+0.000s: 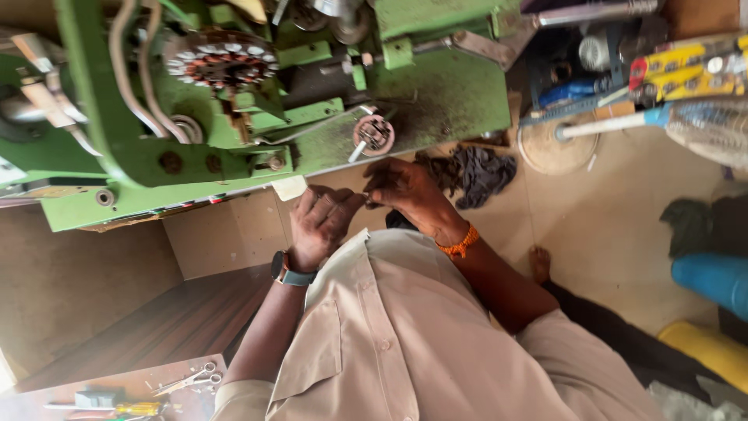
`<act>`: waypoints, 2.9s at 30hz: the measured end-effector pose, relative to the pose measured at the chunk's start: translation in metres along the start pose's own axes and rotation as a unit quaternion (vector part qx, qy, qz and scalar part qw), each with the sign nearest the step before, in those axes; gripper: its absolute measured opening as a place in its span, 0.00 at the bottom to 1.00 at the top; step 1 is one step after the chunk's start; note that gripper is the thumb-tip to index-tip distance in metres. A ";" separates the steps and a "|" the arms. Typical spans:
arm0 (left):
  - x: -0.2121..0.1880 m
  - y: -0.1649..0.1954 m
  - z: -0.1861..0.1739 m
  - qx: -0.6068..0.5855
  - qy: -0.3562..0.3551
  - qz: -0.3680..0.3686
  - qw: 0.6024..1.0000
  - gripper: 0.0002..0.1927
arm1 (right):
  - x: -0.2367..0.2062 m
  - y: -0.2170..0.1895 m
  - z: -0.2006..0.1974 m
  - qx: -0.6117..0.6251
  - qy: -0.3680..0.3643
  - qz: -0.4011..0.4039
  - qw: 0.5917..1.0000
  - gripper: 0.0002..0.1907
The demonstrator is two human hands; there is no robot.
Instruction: The person places small white rectangular pieces into slots on a circular motor component at a workbench. They then move to a green machine, insert the component, and operate the machine using a lever.
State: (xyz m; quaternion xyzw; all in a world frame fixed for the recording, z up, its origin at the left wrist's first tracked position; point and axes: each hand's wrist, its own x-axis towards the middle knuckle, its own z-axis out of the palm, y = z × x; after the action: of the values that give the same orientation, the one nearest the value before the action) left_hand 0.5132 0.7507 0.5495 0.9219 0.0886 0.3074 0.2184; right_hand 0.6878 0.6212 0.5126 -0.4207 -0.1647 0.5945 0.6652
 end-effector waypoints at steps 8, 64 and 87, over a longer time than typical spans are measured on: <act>0.012 -0.001 0.028 -0.174 -0.062 -0.097 0.978 0.15 | -0.017 -0.008 -0.012 -0.021 0.007 -0.020 1.000 0.28; -0.063 0.000 0.009 -0.482 -0.073 -0.127 0.864 0.12 | -0.082 0.007 0.069 -0.291 -0.007 -0.174 0.941 0.19; -0.041 -0.023 0.032 -0.443 -0.377 -0.091 0.808 0.05 | -0.292 0.258 -0.124 -0.159 0.585 -0.006 0.795 0.14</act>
State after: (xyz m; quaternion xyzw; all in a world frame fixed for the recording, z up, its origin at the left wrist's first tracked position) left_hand 0.4997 0.7478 0.4943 0.7564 -0.0626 -0.0797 0.6462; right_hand 0.5390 0.2891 0.3269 -0.7872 0.1610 0.1964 0.5620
